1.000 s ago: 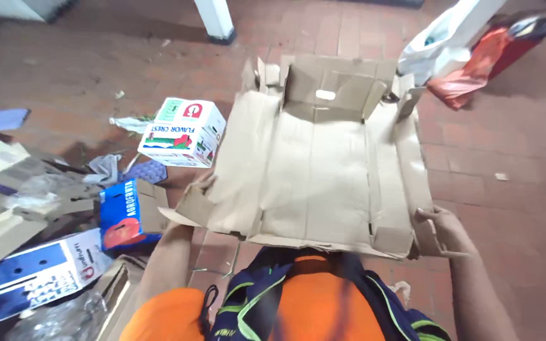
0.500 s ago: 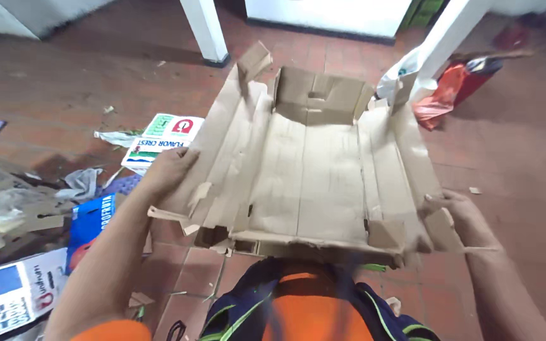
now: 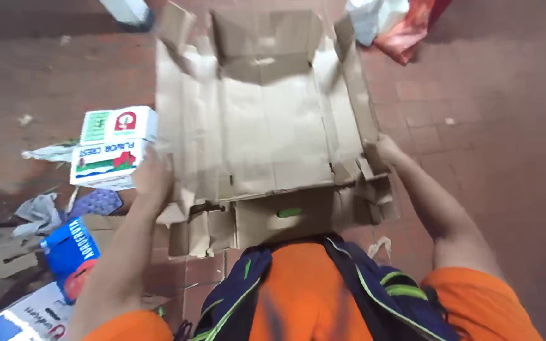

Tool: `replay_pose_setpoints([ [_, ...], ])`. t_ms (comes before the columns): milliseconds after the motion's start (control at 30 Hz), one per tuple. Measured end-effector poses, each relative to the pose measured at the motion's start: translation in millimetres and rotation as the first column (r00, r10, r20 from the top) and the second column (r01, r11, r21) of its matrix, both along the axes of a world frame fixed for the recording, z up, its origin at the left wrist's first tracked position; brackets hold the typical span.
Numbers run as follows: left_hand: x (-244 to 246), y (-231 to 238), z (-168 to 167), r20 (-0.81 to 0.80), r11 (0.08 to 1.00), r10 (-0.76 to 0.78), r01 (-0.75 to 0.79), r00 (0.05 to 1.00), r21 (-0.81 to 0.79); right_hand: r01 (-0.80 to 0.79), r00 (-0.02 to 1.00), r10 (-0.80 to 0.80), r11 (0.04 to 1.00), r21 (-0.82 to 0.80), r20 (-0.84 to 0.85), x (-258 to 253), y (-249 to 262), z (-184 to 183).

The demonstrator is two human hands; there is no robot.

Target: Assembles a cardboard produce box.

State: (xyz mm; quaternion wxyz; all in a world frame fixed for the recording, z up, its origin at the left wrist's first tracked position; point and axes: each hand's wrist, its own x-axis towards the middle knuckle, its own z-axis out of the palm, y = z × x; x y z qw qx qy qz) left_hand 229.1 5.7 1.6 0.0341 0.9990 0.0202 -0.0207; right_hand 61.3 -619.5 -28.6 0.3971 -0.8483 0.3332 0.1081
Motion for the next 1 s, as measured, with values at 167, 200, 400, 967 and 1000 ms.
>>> replay_pose_setpoints([
  [167,-39,27,-8,0.127,0.83,-0.557,0.549,0.821,0.097,-0.06,0.98,0.063,0.998,0.018,-0.189,-16,-4,0],
  [200,-52,30,-9,0.096,0.809,-0.587,0.583,0.804,0.071,-0.04,0.978,0.061,0.993,0.11,-0.202,-26,-2,1],
  [400,-121,54,-51,0.149,0.905,-0.398,0.414,0.905,-0.1,0.049,0.995,-0.103,0.547,0.836,0.009,-109,-23,5],
  [967,-128,9,-85,0.152,0.982,-0.168,0.179,0.974,-0.063,0.194,0.953,-0.299,0.737,0.647,0.055,-109,26,19],
  [1000,-129,3,-82,0.237,0.962,-0.167,0.211,0.957,-0.173,0.236,0.927,-0.368,0.731,0.641,0.077,-101,33,15],
])
